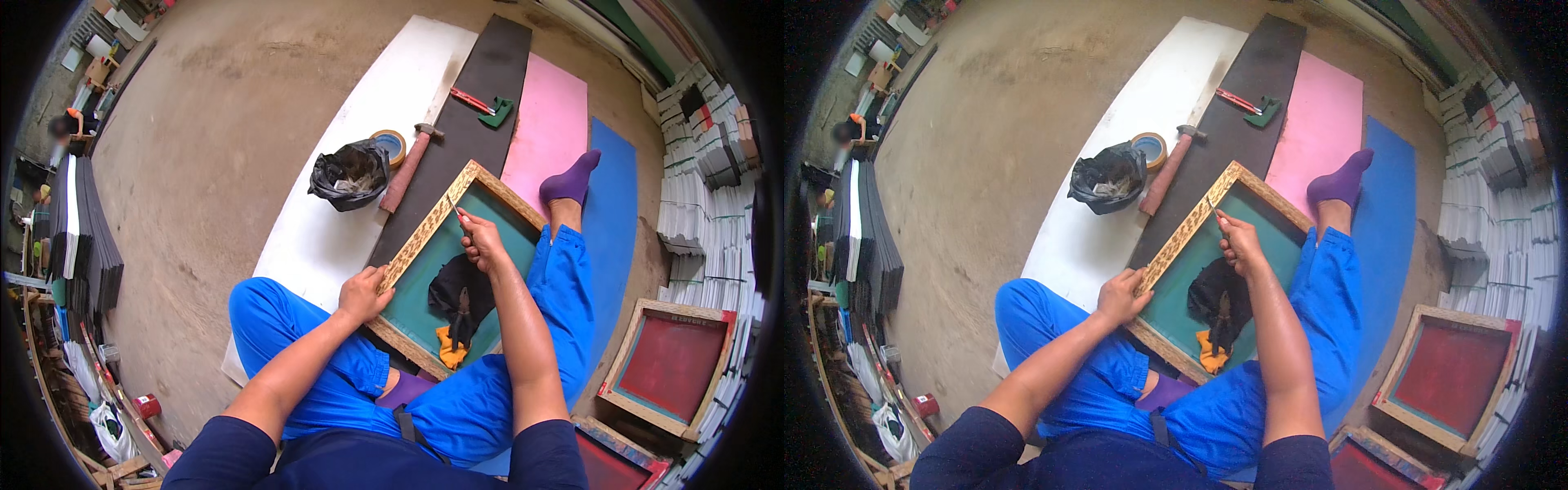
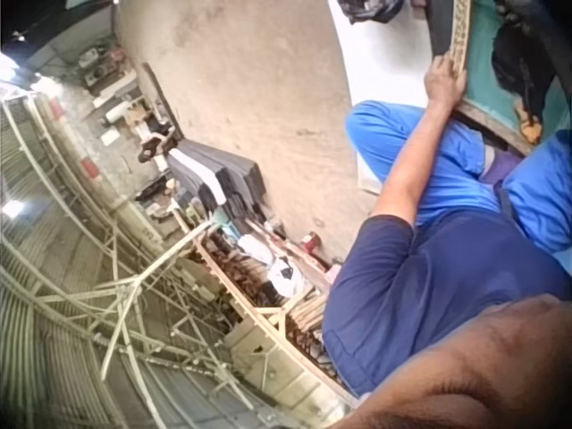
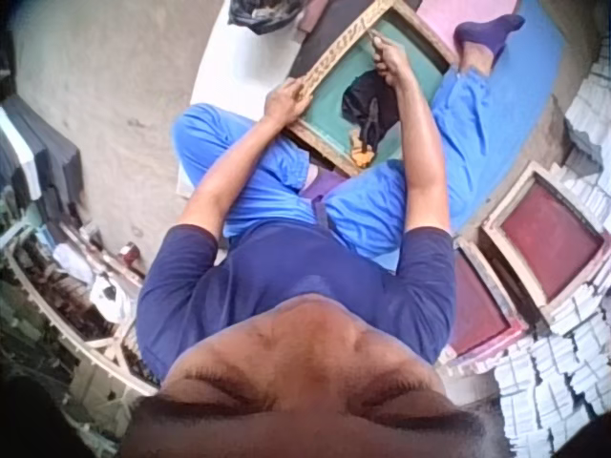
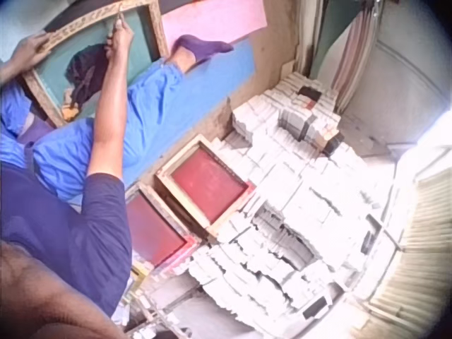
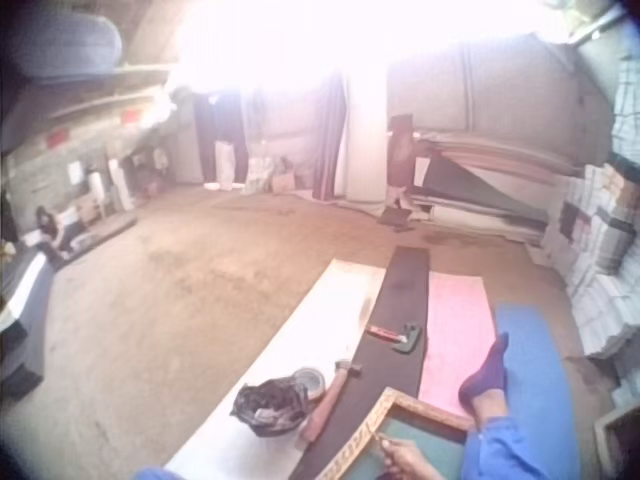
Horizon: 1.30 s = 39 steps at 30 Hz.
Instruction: The person sits on the floor and uses a small carving tool to carve a pattern into the wooden frame of a green board. The person holds the frame steady with one hand while carving with the other.
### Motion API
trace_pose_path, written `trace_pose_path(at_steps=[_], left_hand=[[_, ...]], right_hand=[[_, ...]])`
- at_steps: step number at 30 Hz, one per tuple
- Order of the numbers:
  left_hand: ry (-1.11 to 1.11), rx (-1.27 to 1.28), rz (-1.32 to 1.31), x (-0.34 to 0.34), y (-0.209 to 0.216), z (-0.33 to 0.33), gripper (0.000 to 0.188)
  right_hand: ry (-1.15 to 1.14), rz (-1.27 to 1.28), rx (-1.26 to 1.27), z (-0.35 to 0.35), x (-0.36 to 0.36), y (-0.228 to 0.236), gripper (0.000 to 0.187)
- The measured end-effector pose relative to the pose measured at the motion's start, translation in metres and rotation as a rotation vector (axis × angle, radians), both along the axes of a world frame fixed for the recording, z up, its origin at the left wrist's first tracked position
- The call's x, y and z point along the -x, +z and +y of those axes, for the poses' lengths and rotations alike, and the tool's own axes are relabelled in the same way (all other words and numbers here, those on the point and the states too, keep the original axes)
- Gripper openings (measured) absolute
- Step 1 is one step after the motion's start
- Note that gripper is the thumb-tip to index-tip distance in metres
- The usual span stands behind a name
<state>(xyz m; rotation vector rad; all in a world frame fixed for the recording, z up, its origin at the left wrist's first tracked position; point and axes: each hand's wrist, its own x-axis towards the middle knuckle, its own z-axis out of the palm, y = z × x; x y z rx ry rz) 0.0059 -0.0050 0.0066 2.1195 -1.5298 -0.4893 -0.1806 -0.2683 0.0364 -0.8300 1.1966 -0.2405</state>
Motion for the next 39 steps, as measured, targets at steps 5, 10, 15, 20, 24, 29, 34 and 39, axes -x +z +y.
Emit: trace_pose_path(at_steps=[5, 10, 15, 20, 24, 29, 34, 39], left_hand=[[-0.008, -0.007, -0.008, 0.003, -0.004, -0.002, 0.054], [-0.004, -0.014, -0.004, 0.003, -0.003, -0.003, 0.054], [-0.006, 0.025, -0.02, 0.001, -0.008, -0.002, 0.054], [-0.008, -0.02, 0.003, 0.002, -0.002, -0.002, 0.055], [-0.017, -0.009, 0.0, 0.003, -0.001, -0.001, 0.054], [-0.037, 0.021, -0.008, 0.004, -0.003, -0.003, 0.054], [-0.027, 0.013, -0.022, 0.002, 0.0, -0.003, 0.053], [-0.033, 0.004, -0.047, 0.001, 0.003, -0.004, 0.052]], right_hand=[[-0.028, -0.037, -0.027, -0.006, 0.007, -0.013, 0.036], [0.299, 0.464, 1.003, 0.013, 0.012, -0.033, 0.038], [0.38, 0.562, 0.929, 0.023, 0.004, 0.007, 0.038], [0.52, 0.679, 0.969, 0.019, -0.003, 0.032, 0.037], [0.669, 0.798, 0.963, 0.018, -0.011, 0.041, 0.039], [0.436, 0.463, 0.9, 0.001, 0.007, -0.008, 0.042], [0.56, 0.644, 0.996, 0.014, 0.002, 0.005, 0.042], [0.688, 0.766, 0.991, 0.015, -0.011, 0.032, 0.045]])
